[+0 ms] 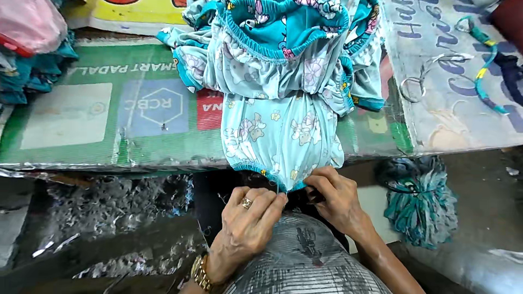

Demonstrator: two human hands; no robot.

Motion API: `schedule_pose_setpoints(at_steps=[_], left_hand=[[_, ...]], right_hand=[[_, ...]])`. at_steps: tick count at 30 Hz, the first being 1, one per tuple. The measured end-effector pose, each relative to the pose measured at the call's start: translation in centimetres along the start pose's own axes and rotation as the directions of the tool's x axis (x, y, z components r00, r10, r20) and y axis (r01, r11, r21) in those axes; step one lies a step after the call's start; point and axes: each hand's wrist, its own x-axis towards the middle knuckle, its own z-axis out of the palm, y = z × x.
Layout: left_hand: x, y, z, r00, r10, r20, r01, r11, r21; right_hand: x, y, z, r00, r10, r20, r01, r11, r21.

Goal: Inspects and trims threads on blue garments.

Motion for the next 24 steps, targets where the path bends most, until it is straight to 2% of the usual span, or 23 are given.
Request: schedule_pose_setpoints(at_steps=[8, 14, 24], left_hand=[[-0.3, 1.5, 0.3, 0.992, -0.096, -0.078, 0.096, 0.995, -0.006], [0.2, 1.7, 0.8, 0.984, -0.123, -0.126, 0.118, 0.992, -0.045], [0.2, 1.8, 1.0, 0.99, -0.118, -0.071, 0.115, 0.992, -0.045]], right_hand=[[1.7, -3.2, -3.4, 0.996, -0.013, 0.089, 0.017, 0.999, -0.047], [2.1, -3.2, -2.4, 0.998, -0.04, 0.052, 0.044, 0.995, -0.086], [2.5, -3.1, -0.9, 0.998, -0.064, -0.001, 0.064, 0.997, -0.039]])
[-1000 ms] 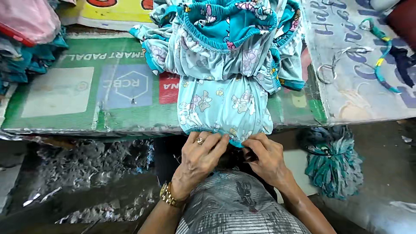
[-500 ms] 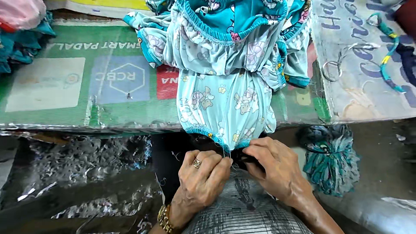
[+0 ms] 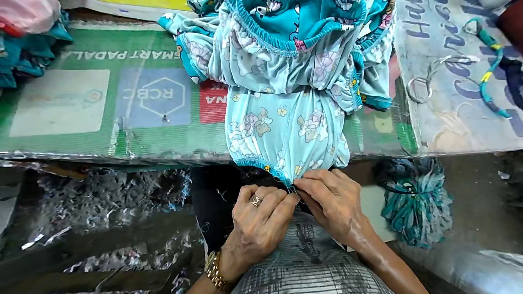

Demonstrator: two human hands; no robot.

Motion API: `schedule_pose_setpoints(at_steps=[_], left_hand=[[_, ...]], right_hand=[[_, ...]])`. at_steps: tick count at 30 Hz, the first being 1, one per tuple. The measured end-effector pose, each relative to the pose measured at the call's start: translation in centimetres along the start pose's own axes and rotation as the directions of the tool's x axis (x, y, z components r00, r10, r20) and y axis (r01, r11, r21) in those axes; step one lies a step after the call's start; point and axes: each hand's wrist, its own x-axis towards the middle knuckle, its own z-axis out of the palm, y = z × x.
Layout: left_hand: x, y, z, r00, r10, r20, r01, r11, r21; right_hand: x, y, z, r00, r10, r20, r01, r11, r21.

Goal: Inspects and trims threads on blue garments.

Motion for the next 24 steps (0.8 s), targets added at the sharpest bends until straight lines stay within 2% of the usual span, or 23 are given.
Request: schedule_pose_setpoints(at_steps=[3, 6, 9, 11, 13, 15, 18, 21, 24], left_hand=[[-0.1, -0.2, -0.1, 1.0, 0.007, 0.001, -0.007, 1.0, -0.004], [-0.3, -0.4, -0.2, 1.0, 0.01, -0.019, -0.011, 0.999, -0.047], [-0.4, -0.9, -0.1, 0.998, -0.06, -0.012, 0.054, 0.954, -0.296], [-0.5, -1.3, -0.1, 0.985, -0.172, -0.006, 0.141, 0.828, -0.543], [-0.5, -1.3, -0.5, 0.966, -0.259, -0.026, 0.183, 0.748, -0.638], [-0.5, -1.3, -0.8, 0.944, -0.325, -0.06, 0.228, 0.773, -0.592], [0.3, -1.9, -0.6, 0.944, -0.328, -0.032, 0.297, 0.889, -0.348], [1.7, -2.9, 0.3, 0.983, -0.174, 0.049, 0.173, 0.985, 0.023], [1.6, -4.1, 1.7, 0.999, -0.04, -0.023, 0.044, 0.986, 0.164]], right_hand=[[0.0, 0.1, 0.5, 1.0, 0.022, -0.014, -0.021, 0.999, 0.046], [-0.2, 0.3, 0.6, 0.994, 0.11, -0.008, -0.106, 0.973, 0.207], [-0.4, 0.7, 0.0, 0.97, 0.231, 0.082, -0.245, 0.892, 0.381], [-0.5, 1.2, 0.0, 0.953, 0.272, 0.135, -0.304, 0.873, 0.382], [-0.5, 1.6, 0.2, 0.943, 0.288, 0.166, -0.33, 0.859, 0.39], [-0.6, 1.8, 0.3, 0.942, 0.29, 0.17, -0.336, 0.849, 0.408], [-0.6, 1.7, 0.3, 0.943, 0.285, 0.17, -0.331, 0.85, 0.41], [-0.6, 1.7, 0.3, 0.946, 0.281, 0.164, -0.324, 0.859, 0.397], [-0.7, 1.6, 0.0, 0.951, 0.268, 0.156, -0.309, 0.857, 0.411]])
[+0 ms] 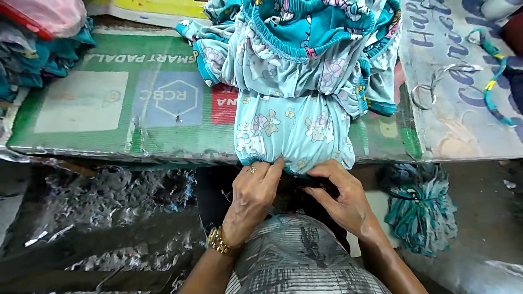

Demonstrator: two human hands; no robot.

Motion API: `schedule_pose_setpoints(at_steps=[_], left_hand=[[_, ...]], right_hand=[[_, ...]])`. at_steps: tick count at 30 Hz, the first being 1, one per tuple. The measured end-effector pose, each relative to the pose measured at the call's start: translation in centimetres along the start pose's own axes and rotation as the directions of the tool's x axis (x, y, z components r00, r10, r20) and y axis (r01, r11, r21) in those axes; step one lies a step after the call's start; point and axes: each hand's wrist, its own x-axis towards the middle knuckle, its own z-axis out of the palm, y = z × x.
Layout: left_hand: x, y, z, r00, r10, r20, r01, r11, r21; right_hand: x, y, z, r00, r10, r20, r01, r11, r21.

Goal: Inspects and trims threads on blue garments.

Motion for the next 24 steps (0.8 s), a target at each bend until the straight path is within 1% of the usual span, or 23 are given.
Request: schedule_pose_setpoints(at_steps=[3, 5, 7, 8, 9, 11, 13, 14, 16, 17, 18, 20, 22, 24], left_hand=[[-0.9, -0.1, 0.2, 0.998, 0.038, -0.048, -0.039, 0.999, -0.012], [-1.7, 0.0, -0.2, 0.999, 0.031, -0.033, -0.032, 0.999, -0.04], [-2.5, 0.4, -0.7, 0.999, -0.035, 0.005, 0.036, 0.995, -0.096], [-2.7, 0.7, -1.0, 0.996, -0.088, 0.024, 0.09, 0.986, -0.141], [-2.9, 1.1, -1.3, 0.988, -0.149, 0.045, 0.155, 0.966, -0.207], [-2.9, 1.9, -2.0, 0.96, -0.267, 0.088, 0.281, 0.887, -0.366], [-2.6, 2.5, -2.5, 0.938, -0.328, 0.11, 0.339, 0.807, -0.484], [-2.5, 2.7, -2.6, 0.934, -0.34, 0.112, 0.347, 0.781, -0.519], [-2.5, 3.0, -2.5, 0.925, -0.358, 0.131, 0.364, 0.727, -0.582], [-2.5, 3.1, -2.4, 0.908, -0.389, 0.155, 0.395, 0.672, -0.626], [-2.5, 3.4, -2.2, 0.876, -0.438, 0.201, 0.447, 0.584, -0.678], [-2.6, 3.7, -1.9, 0.788, -0.507, 0.35, 0.556, 0.339, -0.759], [-2.5, 3.9, -1.5, 0.708, -0.519, 0.479, 0.616, 0.122, -0.778], [-1.8, 4.3, -1.4, 0.643, -0.553, 0.53, 0.605, -0.057, -0.794]], right_hand=[[-0.2, -0.3, -0.3, 1.0, -0.01, 0.016, 0.009, 0.999, 0.042], [0.0, -0.6, -0.2, 0.999, -0.033, 0.032, 0.029, 0.993, 0.11], [0.5, -1.0, 0.1, 0.997, -0.07, 0.036, 0.064, 0.985, 0.16], [0.9, -1.3, 0.4, 0.996, -0.086, 0.035, 0.08, 0.986, 0.146], [1.3, -1.6, 0.8, 0.994, -0.104, 0.038, 0.1, 0.99, 0.097], [2.2, -2.2, 1.7, 0.983, -0.163, 0.081, 0.17, 0.981, -0.092], [2.9, -2.4, 2.9, 0.971, -0.214, 0.108, 0.235, 0.937, -0.258], [3.2, -2.3, 3.4, 0.967, -0.237, 0.095, 0.254, 0.924, -0.287], [3.3, -1.8, 4.0, 0.965, -0.26, 0.029, 0.259, 0.933, -0.248], [3.3, -1.7, 4.0, 0.969, -0.248, 0.001, 0.243, 0.951, -0.193], [3.2, -1.6, 3.9, 0.973, -0.228, -0.018, 0.224, 0.966, -0.127], [3.1, -1.4, 3.5, 0.978, -0.206, -0.032, 0.205, 0.978, -0.025], [2.9, -1.3, 3.3, 0.976, -0.213, -0.039, 0.214, 0.977, 0.003], [2.6, -1.4, 3.4, 0.968, -0.241, -0.064, 0.24, 0.97, -0.034]])
